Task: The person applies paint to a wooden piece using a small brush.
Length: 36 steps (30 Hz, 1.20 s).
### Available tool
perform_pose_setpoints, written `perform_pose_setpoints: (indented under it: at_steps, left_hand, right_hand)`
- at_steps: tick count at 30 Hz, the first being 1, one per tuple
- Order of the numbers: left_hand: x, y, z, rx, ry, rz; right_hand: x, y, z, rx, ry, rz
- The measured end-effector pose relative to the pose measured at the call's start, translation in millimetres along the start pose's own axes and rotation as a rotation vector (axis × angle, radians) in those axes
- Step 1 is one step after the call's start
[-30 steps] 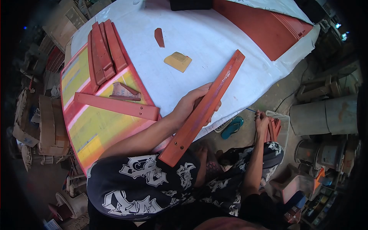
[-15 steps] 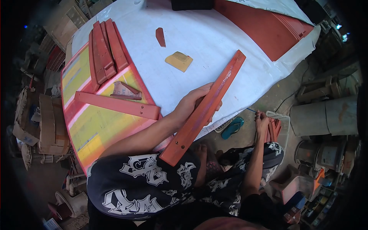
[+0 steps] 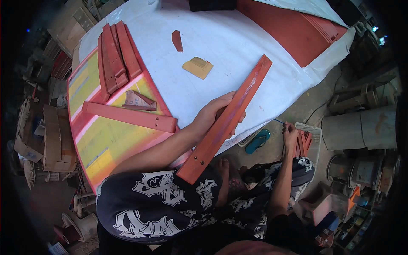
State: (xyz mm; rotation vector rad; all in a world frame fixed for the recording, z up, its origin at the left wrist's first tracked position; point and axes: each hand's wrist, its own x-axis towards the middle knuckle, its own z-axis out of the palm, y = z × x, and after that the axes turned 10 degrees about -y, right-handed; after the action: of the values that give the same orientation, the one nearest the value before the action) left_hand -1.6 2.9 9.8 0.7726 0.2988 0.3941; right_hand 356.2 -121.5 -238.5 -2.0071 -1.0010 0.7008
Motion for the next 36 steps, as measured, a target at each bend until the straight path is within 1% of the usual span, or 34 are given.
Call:
perform_pose_setpoints:
  at_steps: [7, 10, 13, 14, 15, 17, 20, 23, 24, 25, 26, 27, 29, 31, 34, 36]
  left_hand:
    - [0.4, -0.5, -0.5, 0.008, 0.007, -0.002]
    - [0.4, -0.9, -1.8, -0.011, -0.021, 0.009]
    - [-1.8, 0.2, 4.2, 0.006, 0.142, -0.024]
    - [-0.2, -2.2, 7.9, -0.001, 0.269, -0.039]
    - [-1.6, 0.6, 9.7, 0.038, 0.254, -0.045]
    - [-0.5, -0.4, 6.9, -0.015, 0.148, -0.013]
    - [0.2, 0.7, 5.9, -0.033, 0.073, -0.007]
    - [-0.1, 0.4, 7.2, -0.026, 0.117, -0.016]
    - [-0.9, -0.1, 7.3, 0.043, 0.132, -0.009]
    - [-0.3, -1.3, 6.1, 0.054, 0.156, -0.006]
    - [-0.2, -1.7, 4.6, 0.024, 0.137, -0.008]
    - [-0.6, -1.5, 3.1, -0.007, 0.119, -0.013]
    - [-0.4, -2.0, 1.4, -0.023, 0.043, 0.016]
    - [-0.3, 0.1, -0.7, -0.035, 0.017, 0.007]
    - [1.1, -1.3, -1.3, -0.028, -0.008, 0.012]
    - [0.8, -0.9, -0.9, -0.027, -0.01, 0.016]
  right_hand:
    - [0.9, 3.0, 0.6, -0.041, 0.007, 0.003]
    - [2.0, 5.5, 1.3, -0.028, 0.01, 0.0]
    - [4.5, 1.7, 0.3, -0.115, 0.0, 0.015]
    - [2.3, 2.6, 0.4, -0.11, 0.027, -0.025]
    - [1.7, 4.8, 1.9, -0.112, 0.055, -0.062]
    - [4.3, 5.9, 2.0, -0.066, 0.064, 0.036]
    - [8.0, 5.0, 2.6, -0.202, 0.06, 0.05]
    - [4.9, 4.7, 2.9, -0.25, 0.06, 0.018]
    - [5.2, 6.8, 4.1, -0.283, 0.103, -0.043]
    - [4.1, 7.9, 2.1, -0.341, 0.081, -0.022]
    - [5.1, 8.4, 2.4, -0.385, 0.064, -0.012]
    - [2.2, 5.0, 4.2, -0.412, 0.086, -0.06]
    - [0.0, 1.9, 8.1, -0.364, 0.099, -0.035]
    - [-5.0, -19.4, 6.5, -0.37, 0.056, 0.081]
    - [-5.4, -11.0, 14.3, -0.478, 0.063, 0.048]
    - [-7.9, -16.1, 16.0, -0.462, 0.075, 0.08]
